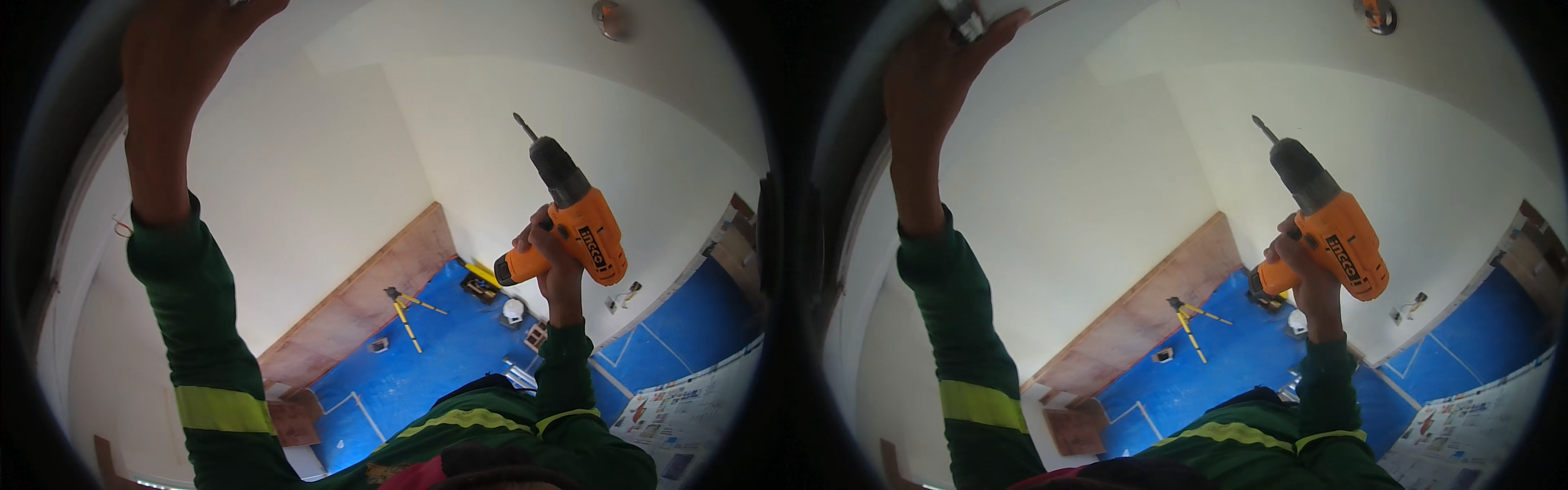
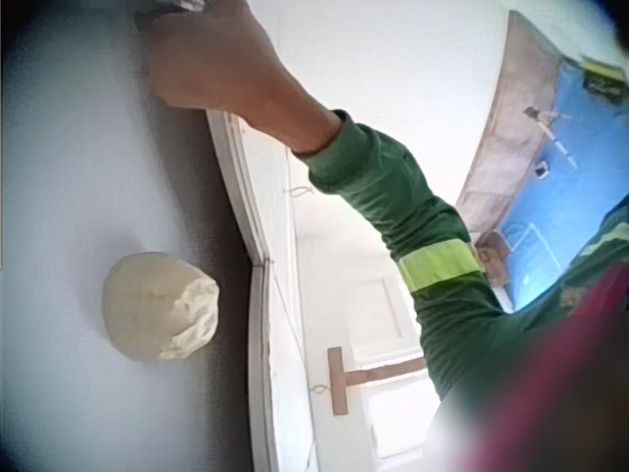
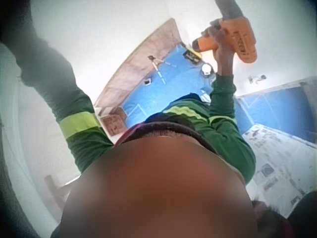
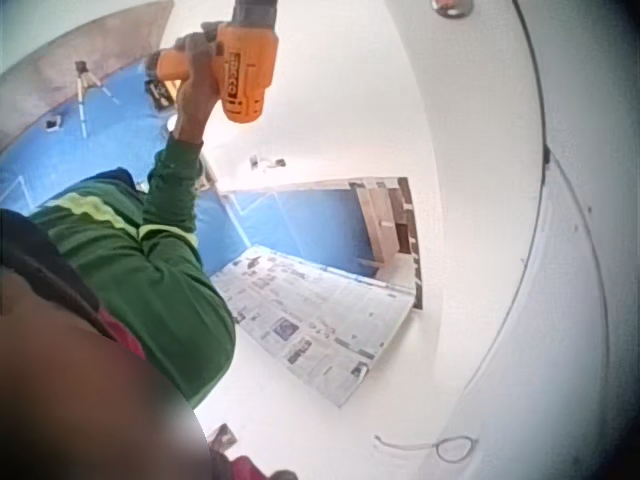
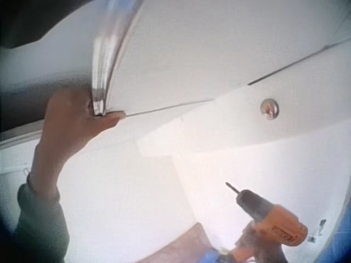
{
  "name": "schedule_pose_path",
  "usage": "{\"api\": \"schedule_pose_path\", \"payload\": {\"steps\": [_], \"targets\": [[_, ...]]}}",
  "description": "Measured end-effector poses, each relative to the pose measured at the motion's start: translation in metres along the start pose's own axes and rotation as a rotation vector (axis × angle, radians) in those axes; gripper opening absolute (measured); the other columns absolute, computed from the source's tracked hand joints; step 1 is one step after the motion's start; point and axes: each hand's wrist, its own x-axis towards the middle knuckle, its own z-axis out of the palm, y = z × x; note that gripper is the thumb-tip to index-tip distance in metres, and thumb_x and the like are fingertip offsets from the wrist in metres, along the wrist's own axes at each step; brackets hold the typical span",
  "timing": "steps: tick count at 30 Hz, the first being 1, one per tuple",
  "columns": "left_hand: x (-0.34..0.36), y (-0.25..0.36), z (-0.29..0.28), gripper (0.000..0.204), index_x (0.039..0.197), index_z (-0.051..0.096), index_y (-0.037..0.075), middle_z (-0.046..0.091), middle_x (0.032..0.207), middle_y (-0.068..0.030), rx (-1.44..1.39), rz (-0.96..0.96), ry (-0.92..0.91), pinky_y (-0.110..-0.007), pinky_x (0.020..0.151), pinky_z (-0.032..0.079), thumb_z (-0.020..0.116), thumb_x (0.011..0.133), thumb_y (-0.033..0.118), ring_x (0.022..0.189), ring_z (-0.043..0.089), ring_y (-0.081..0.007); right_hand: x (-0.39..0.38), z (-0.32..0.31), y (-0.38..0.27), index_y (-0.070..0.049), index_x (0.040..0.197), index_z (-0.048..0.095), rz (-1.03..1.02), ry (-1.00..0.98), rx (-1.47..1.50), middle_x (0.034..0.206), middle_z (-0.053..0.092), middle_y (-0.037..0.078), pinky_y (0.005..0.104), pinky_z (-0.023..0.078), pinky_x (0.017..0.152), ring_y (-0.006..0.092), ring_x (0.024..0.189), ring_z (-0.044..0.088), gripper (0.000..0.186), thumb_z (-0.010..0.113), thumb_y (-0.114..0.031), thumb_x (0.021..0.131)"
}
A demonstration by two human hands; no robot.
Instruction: The person uses a cordless drill to drive screws into a white ceiling panel, securing it along the ceiling edge. They repeatedly position screws and operate the drill while holding the panel in place.
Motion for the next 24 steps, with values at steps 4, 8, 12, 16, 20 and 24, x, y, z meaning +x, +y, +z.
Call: {"api": "schedule_pose_path", "payload": {"steps": [4, 8, 12, 16, 20, 24], "targets": [[0.007, 0.003, -0.008, 0.048, 0.086, 0.074, 0.002, 0.063, 0.065, -0.0117, -0.046, -0.042, 0.045, -0.041, 0.061, 0.048, 0.083, 0.087, 0.05, 0.057, 0.06, -0.027, -0.012, 0.001, 0.001, -0.005, 0.124, 0.058, 0.0, 0.017, -0.022, 0.1, 0.064, 0.006, 0.0446, 0.062, 0.078, 0.0194, 0.076, 0.07, 0.035, 0.068, 0.003, 0.091], [0.012, 0.007, -0.005, 0.051, 0.088, 0.075, 0.002, 0.068, 0.07, -0.0147, -0.068, -0.041, 0.013, -0.043, 0.068, 0.054, 0.086, 0.083, 0.051, 0.067, 0.068, -0.0307, -0.014, 0.01, 0.0, -0.008, 0.13, 0.053, 0.018, 0.055, -0.042, 0.1, 0.06, 0.004, 0.0465, 0.061, 0.079, 0.0178, 0.075, 0.069, 0.042, 0.068, 0.0, 0.091], [0.001, -0.006, -0.006, 0.048, 0.091, 0.076, 0.002, 0.069, 0.073, -0.0143, -0.111, -0.033, 0.142, -0.042, 0.073, 0.056, 0.086, 0.084, 0.049, 0.072, 0.07, -0.0314, -0.02, 0.038, 0.004, -0.007, 0.128, 0.055, -0.057, 0.036, -0.002, 0.099, 0.061, 0.004, 0.0452, 0.06, 0.078, 0.0176, 0.075, 0.069, 0.037, 0.069, -0.002, 0.094], [-0.004, -0.008, -0.009, 0.049, 0.093, 0.077, 0.003, 0.069, 0.072, -0.013, -0.13, -0.062, 0.13, -0.041, 0.072, 0.056, 0.085, 0.084, 0.051, 0.072, 0.07, -0.0303, 0.014, 0.065, -0.001, -0.005, 0.123, 0.059, -0.133, -0.006, 0.171, 0.091, 0.064, 0.004, 0.0446, 0.061, 0.076, 0.0185, 0.074, 0.069, 0.03, 0.07, -0.003, 0.095], [-0.002, 0.003, -0.009, 0.053, 0.092, 0.076, 0.004, 0.068, 0.07, -0.0123, 0.033, -0.083, 0.033, -0.041, 0.069, 0.054, 0.083, 0.085, 0.056, 0.069, 0.068, -0.0286, 0.08, 0.093, 0.0, -0.008, 0.116, 0.063, -0.144, -0.15, 0.374, 0.082, 0.063, 0.002, 0.0457, 0.058, 0.077, 0.0187, 0.073, 0.069, 0.021, 0.072, -0.01, 0.097], [0.003, 0.004, -0.013, 0.054, 0.09, 0.076, 0.004, 0.067, 0.069, -0.012, 0.043, -0.104, -0.007, -0.04, 0.067, 0.052, 0.081, 0.085, 0.058, 0.067, 0.067, -0.0273, 0.128, 0.118, 0.001, -0.012, 0.108, 0.064, -0.115, -0.236, 0.497, 0.081, 0.065, 0.0, 0.0454, 0.058, 0.075, 0.0194, 0.071, 0.071, 0.016, 0.073, -0.011, 0.095]]}}
